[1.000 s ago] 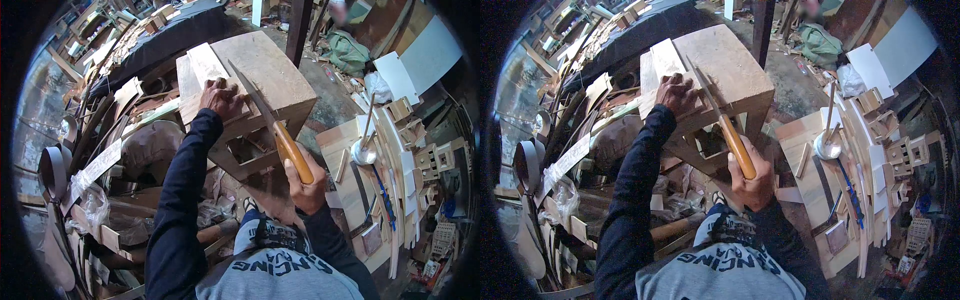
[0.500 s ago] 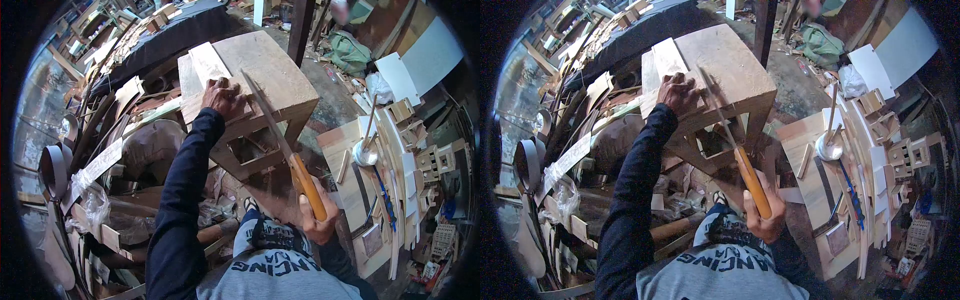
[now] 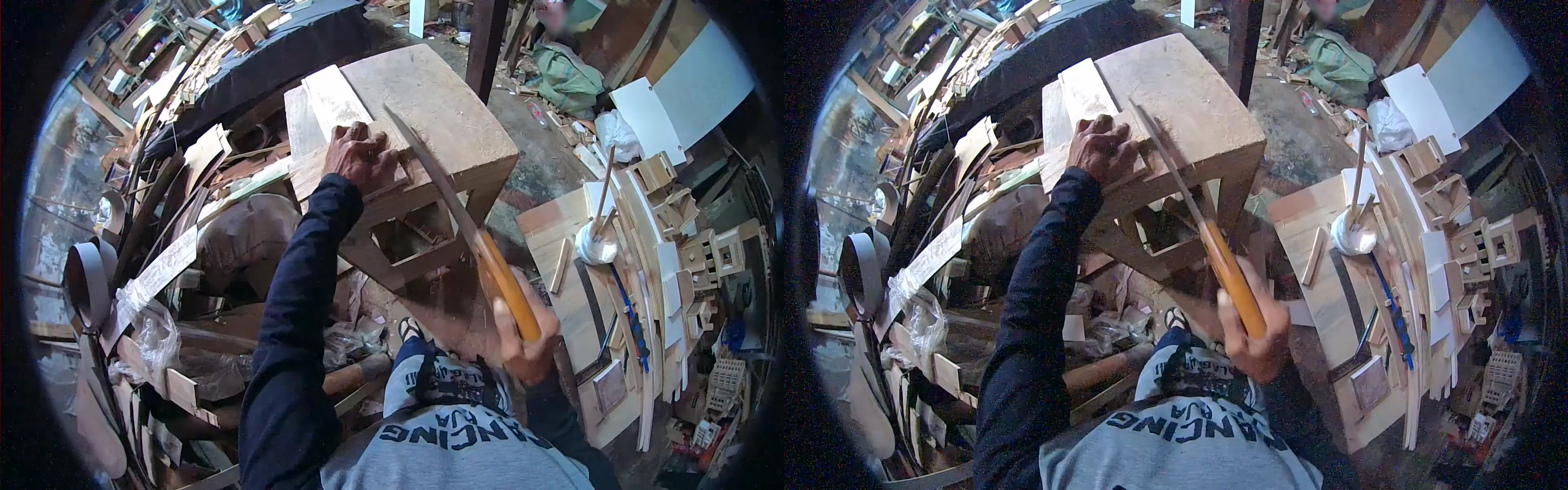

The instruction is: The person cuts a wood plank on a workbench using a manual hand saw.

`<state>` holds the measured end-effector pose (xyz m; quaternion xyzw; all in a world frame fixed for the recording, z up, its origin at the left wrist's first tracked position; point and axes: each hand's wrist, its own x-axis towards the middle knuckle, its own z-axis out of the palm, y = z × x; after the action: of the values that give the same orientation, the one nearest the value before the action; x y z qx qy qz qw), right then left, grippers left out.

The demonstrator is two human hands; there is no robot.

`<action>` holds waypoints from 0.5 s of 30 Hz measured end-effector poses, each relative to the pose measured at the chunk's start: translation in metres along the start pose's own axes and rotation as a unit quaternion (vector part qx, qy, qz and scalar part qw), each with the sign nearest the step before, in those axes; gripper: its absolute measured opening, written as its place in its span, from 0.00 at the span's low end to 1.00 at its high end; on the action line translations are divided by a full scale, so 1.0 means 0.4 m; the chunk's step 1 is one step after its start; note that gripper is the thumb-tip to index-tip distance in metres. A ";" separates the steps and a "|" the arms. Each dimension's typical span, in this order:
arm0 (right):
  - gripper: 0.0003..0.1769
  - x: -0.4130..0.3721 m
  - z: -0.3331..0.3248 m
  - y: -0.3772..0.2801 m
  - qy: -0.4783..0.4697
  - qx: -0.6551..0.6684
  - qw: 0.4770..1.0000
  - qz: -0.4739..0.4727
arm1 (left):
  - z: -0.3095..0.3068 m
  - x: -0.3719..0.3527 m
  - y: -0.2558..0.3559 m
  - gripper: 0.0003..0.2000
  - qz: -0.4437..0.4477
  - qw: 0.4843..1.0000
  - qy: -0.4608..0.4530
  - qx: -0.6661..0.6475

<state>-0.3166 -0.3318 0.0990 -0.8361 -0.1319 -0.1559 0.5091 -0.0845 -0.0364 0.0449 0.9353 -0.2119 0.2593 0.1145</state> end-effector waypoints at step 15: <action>0.23 -0.030 -0.023 -0.016 -0.017 0.043 0.998 0.035 | -0.020 0.008 0.009 0.19 -0.030 0.999 -0.029 -0.011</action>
<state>-0.3311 -0.3378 0.1034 -0.8200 -0.1176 -0.1182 0.5476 -0.0872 -0.0380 0.0535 0.9470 -0.1895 0.2262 0.1266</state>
